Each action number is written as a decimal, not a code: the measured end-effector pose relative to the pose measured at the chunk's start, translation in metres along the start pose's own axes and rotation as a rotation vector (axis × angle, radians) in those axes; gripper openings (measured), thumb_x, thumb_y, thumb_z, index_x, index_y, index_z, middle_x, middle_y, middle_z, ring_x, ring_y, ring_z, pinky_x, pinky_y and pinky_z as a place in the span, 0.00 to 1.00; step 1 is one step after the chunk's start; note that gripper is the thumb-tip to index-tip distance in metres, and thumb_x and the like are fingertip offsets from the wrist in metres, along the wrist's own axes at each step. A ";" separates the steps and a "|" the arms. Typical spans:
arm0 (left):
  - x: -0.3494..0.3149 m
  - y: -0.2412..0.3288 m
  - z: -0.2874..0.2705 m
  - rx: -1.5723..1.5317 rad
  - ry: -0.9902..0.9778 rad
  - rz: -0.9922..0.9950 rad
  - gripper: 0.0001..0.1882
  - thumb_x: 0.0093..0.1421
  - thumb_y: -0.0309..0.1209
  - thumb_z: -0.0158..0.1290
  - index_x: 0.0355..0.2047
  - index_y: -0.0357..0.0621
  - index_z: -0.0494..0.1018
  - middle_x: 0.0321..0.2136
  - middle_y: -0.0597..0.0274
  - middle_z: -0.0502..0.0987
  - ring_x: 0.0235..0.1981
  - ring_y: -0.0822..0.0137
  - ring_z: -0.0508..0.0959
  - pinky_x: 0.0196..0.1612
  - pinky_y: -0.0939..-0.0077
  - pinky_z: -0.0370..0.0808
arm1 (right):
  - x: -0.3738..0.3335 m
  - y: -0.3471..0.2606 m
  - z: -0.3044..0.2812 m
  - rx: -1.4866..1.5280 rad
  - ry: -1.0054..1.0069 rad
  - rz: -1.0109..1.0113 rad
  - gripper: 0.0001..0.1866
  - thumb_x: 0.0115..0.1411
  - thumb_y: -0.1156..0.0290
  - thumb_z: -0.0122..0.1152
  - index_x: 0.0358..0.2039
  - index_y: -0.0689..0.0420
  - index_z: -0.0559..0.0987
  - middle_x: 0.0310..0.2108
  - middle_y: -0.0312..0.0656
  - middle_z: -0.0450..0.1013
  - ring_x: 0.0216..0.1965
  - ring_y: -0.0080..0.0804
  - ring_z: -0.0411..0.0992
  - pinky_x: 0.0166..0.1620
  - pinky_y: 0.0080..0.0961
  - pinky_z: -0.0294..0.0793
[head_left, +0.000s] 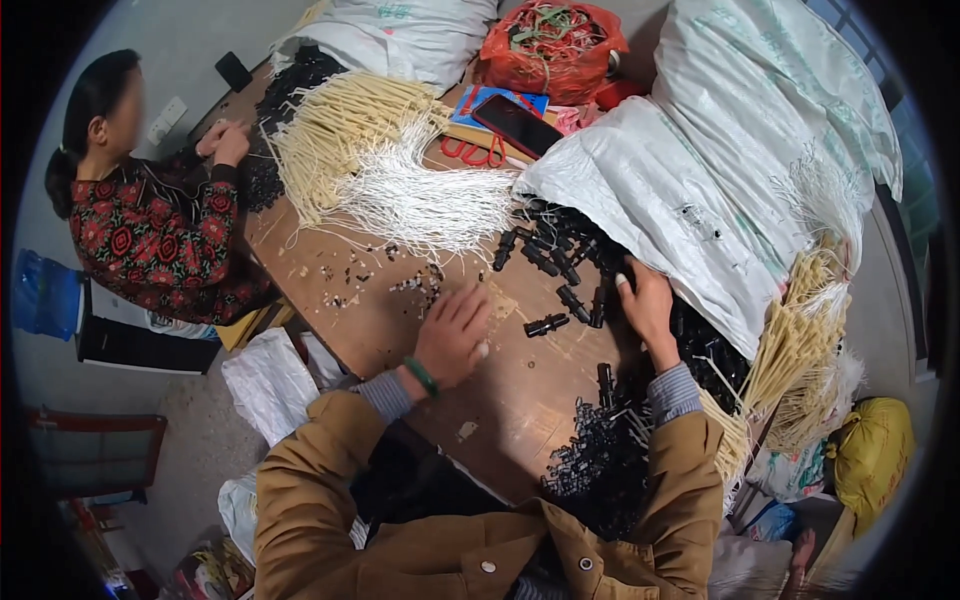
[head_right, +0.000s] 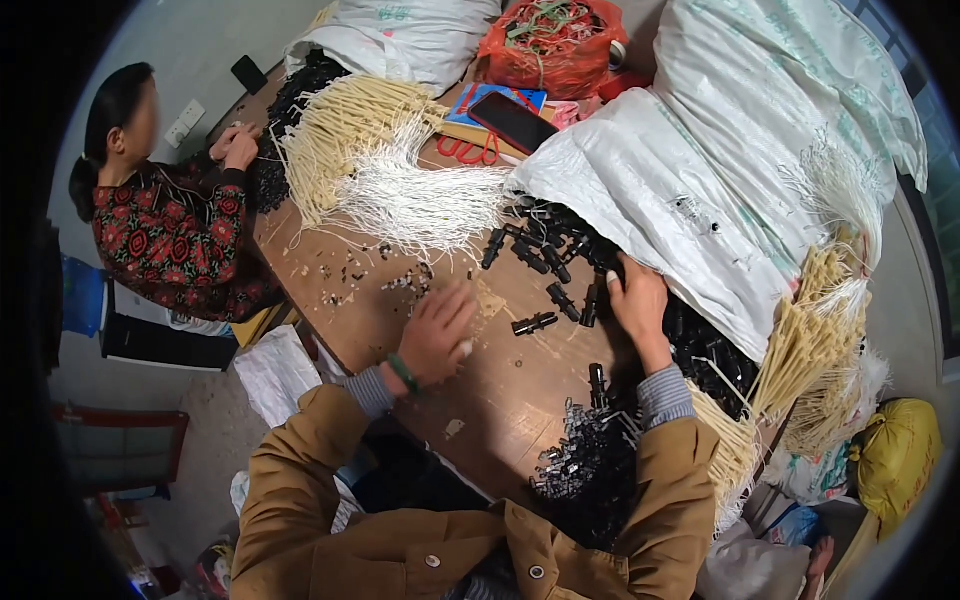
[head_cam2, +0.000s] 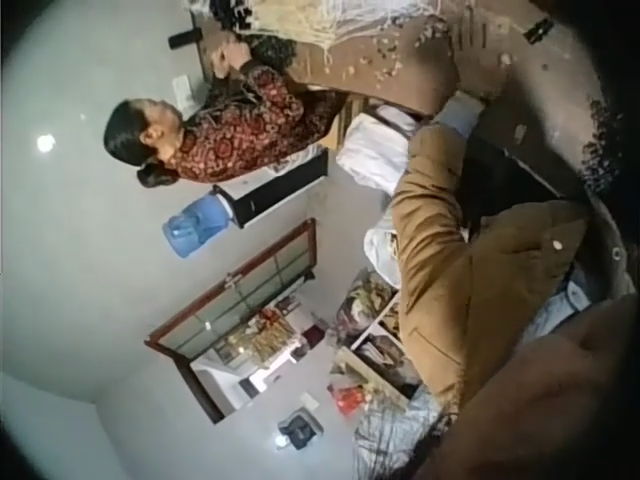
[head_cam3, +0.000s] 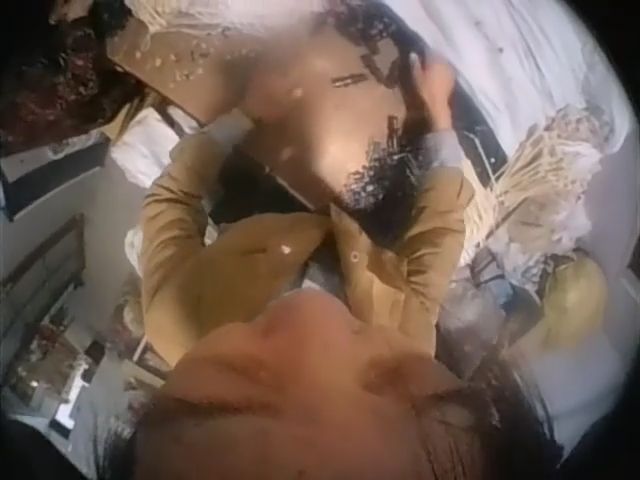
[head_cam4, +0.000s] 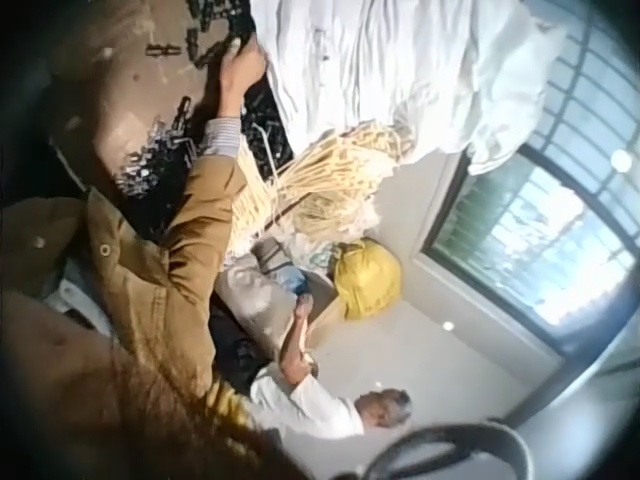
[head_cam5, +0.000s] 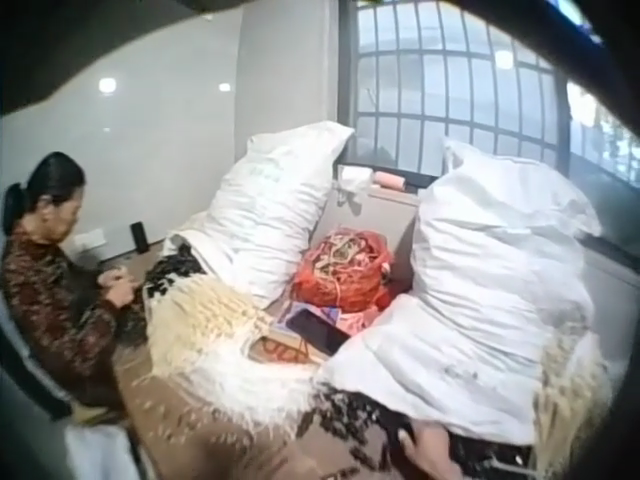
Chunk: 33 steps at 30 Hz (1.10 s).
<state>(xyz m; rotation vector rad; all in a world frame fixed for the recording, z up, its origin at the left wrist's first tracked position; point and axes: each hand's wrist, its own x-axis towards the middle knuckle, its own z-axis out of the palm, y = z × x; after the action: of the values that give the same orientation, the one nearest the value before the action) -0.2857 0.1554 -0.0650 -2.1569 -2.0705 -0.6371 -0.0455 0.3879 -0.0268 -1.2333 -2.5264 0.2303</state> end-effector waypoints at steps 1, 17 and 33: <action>0.018 -0.005 0.005 0.000 0.001 0.003 0.37 0.49 0.39 0.54 0.59 0.40 0.61 0.63 0.50 0.60 0.66 0.54 0.56 0.66 0.57 0.51 | 0.013 0.003 -0.003 -0.027 -0.113 0.135 0.19 0.57 0.62 0.54 0.45 0.61 0.76 0.41 0.52 0.74 0.40 0.51 0.72 0.44 0.42 0.69; 0.228 0.045 0.106 -0.538 -0.035 0.188 0.28 0.52 0.38 0.52 0.56 0.51 0.68 0.57 0.58 0.68 0.58 0.53 0.66 0.62 0.54 0.57 | 0.100 0.164 -0.084 0.027 0.072 0.105 0.21 0.65 0.60 0.45 0.52 0.61 0.74 0.54 0.45 0.71 0.50 0.43 0.71 0.52 0.30 0.68; 0.393 0.030 0.167 -0.381 -0.568 0.011 0.36 0.62 0.58 0.31 0.67 0.55 0.52 0.68 0.59 0.51 0.67 0.50 0.54 0.69 0.50 0.48 | 0.171 0.375 0.085 1.828 0.016 0.185 0.33 0.65 0.47 0.43 0.67 0.49 0.57 0.68 0.38 0.53 0.68 0.37 0.50 0.68 0.31 0.49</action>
<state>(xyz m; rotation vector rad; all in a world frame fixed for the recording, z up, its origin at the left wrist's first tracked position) -0.2178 0.5784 -0.0726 -2.8331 -2.3415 -0.4870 0.1024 0.7527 -0.1749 -0.5149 -1.0867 1.8844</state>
